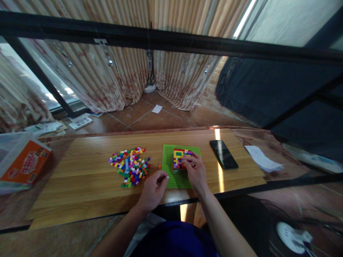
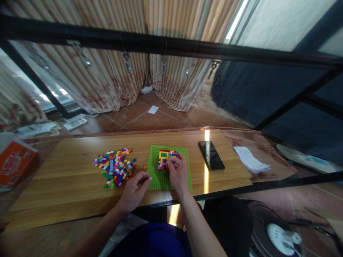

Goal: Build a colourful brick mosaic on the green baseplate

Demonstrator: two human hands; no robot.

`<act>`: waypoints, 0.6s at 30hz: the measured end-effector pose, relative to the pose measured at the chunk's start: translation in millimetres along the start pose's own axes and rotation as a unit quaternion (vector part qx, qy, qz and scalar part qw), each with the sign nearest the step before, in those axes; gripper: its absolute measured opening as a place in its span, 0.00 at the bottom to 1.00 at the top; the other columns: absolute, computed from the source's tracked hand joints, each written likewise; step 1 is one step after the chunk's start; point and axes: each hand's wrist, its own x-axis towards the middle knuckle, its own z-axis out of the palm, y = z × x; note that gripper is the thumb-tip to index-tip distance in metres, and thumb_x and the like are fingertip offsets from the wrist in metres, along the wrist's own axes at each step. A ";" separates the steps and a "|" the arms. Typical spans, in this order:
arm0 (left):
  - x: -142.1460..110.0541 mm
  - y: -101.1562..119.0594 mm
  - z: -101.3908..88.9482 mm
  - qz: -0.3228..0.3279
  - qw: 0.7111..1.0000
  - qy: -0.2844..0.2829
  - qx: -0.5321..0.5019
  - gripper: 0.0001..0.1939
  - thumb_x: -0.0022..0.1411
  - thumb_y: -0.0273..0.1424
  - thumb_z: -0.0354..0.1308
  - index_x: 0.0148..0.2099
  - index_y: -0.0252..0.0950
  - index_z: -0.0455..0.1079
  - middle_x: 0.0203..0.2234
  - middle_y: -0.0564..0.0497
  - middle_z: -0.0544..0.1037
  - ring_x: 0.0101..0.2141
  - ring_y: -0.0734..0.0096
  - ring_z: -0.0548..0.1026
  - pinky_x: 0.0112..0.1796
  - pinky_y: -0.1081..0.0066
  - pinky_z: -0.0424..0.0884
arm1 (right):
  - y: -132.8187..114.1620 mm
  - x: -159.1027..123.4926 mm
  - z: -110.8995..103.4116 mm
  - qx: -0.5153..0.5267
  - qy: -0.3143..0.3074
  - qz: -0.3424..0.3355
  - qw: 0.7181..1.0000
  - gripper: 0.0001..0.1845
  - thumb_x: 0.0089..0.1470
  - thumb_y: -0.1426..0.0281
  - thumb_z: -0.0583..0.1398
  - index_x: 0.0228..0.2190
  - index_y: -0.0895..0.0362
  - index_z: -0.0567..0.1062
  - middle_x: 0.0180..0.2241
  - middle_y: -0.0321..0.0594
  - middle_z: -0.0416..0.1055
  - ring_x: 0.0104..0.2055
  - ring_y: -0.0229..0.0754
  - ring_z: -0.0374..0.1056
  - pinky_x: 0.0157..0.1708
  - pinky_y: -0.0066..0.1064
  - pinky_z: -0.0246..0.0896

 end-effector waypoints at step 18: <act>-0.3 0.3 0.1 0.002 1.000 -0.004 -0.002 0.07 0.62 0.34 0.54 0.37 0.36 0.70 0.29 0.52 0.76 0.31 0.71 0.73 0.34 0.73 0.67 | -5.5 -5.7 11.2 -0.016 0.057 -0.015 0.998 0.10 0.54 0.64 0.57 0.30 0.54 0.78 0.42 0.45 0.69 0.54 0.46 0.61 0.52 0.42 0.57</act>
